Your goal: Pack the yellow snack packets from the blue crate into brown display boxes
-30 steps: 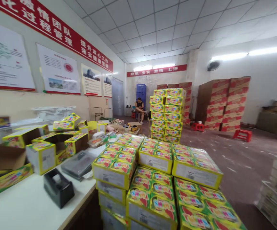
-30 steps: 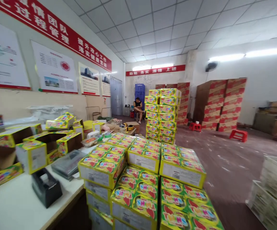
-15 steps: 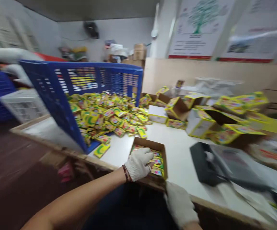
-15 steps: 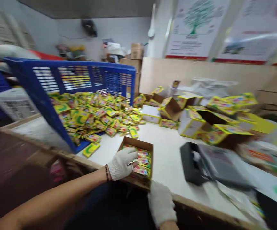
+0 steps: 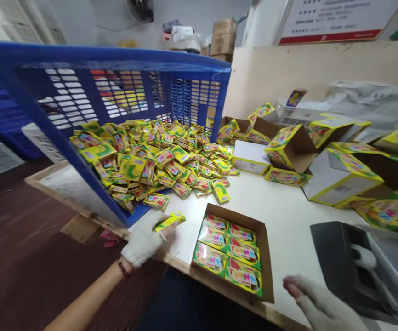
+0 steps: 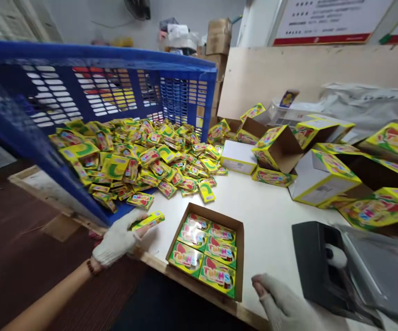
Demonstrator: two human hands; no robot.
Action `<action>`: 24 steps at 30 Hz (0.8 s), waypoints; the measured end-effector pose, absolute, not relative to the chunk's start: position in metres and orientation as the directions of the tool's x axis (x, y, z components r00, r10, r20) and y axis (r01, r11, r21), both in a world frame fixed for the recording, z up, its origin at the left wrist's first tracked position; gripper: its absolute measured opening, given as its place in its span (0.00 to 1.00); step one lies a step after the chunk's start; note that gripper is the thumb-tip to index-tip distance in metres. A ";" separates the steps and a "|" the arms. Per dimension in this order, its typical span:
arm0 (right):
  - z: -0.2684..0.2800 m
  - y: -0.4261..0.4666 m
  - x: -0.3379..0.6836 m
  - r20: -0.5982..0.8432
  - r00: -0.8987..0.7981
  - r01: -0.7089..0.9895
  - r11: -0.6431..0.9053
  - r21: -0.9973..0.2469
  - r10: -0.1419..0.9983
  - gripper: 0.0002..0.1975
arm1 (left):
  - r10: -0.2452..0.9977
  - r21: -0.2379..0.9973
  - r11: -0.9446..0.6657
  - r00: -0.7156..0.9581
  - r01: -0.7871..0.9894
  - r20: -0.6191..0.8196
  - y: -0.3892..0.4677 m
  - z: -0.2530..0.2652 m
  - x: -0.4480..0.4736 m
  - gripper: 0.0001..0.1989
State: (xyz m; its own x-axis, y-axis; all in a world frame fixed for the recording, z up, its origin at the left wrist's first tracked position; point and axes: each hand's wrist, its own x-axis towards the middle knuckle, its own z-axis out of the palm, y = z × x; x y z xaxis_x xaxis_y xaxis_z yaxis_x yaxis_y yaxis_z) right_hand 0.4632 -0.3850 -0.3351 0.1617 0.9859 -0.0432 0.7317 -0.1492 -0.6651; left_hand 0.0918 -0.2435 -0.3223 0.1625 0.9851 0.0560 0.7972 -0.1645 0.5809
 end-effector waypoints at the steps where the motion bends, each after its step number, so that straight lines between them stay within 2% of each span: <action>1: -0.321 -0.377 0.458 0.086 0.215 0.736 -0.103 -0.669 0.973 0.12 | 0.975 0.689 -0.200 0.213 0.697 0.068 -0.246 -0.312 0.104 0.20; 2: -0.308 -0.368 0.449 0.215 0.222 0.743 -0.022 -0.669 0.951 0.13 | 0.963 0.768 -0.219 0.258 0.602 0.072 -0.248 -0.302 0.117 0.20; 4: -0.287 -0.345 0.425 0.373 0.130 0.754 0.153 -0.639 0.918 0.16 | 0.923 0.870 -0.240 0.380 0.431 0.066 -0.251 -0.285 0.146 0.19; 7: -0.273 -0.311 0.394 0.395 -0.046 0.723 0.303 -0.621 0.918 0.13 | 0.837 0.951 -0.220 0.543 0.219 0.069 -0.245 -0.281 0.180 0.19; 8: -0.272 -0.301 0.389 0.364 -0.047 0.716 0.286 -0.637 0.930 0.11 | 0.837 0.960 -0.214 0.541 0.178 0.086 -0.241 -0.286 0.186 0.20; 10: -0.277 -0.285 0.387 0.245 0.061 0.728 0.125 -0.674 0.968 0.11 | 0.896 0.955 -0.234 0.422 0.184 0.138 -0.231 -0.300 0.189 0.21; 12: -0.287 -0.272 0.390 0.090 0.198 0.743 -0.090 -0.664 0.976 0.12 | 0.947 0.920 -0.266 0.257 0.287 0.193 -0.221 -0.320 0.183 0.22; 14: -0.300 -0.262 0.393 -0.045 0.237 0.762 -0.215 -0.610 0.970 0.11 | 0.962 0.890 -0.255 0.191 0.378 0.194 -0.216 -0.339 0.174 0.24; 16: -0.312 -0.252 0.391 -0.119 0.214 0.788 -0.243 -0.566 0.970 0.09 | 0.964 0.903 -0.199 0.242 0.382 0.111 -0.217 -0.354 0.169 0.27; 18: -0.322 -0.244 0.385 -0.163 0.198 0.809 -0.255 -0.529 0.967 0.09 | 0.932 0.939 -0.138 0.361 0.314 0.017 -0.222 -0.363 0.168 0.28; 20: -0.328 -0.238 0.377 -0.187 0.179 0.846 -0.248 -0.472 0.966 0.09 | 0.883 0.969 -0.102 0.469 0.227 -0.017 -0.228 -0.367 0.170 0.28; 22: -0.329 -0.234 0.370 -0.215 0.133 0.914 -0.204 -0.351 0.968 0.10 | 0.849 0.977 -0.097 0.528 0.189 -0.018 -0.232 -0.367 0.170 0.28; 24: -0.327 -0.232 0.366 -0.252 0.066 0.977 -0.114 -0.180 0.965 0.11 | 0.848 0.956 -0.147 0.531 0.253 -0.011 -0.230 -0.365 0.164 0.26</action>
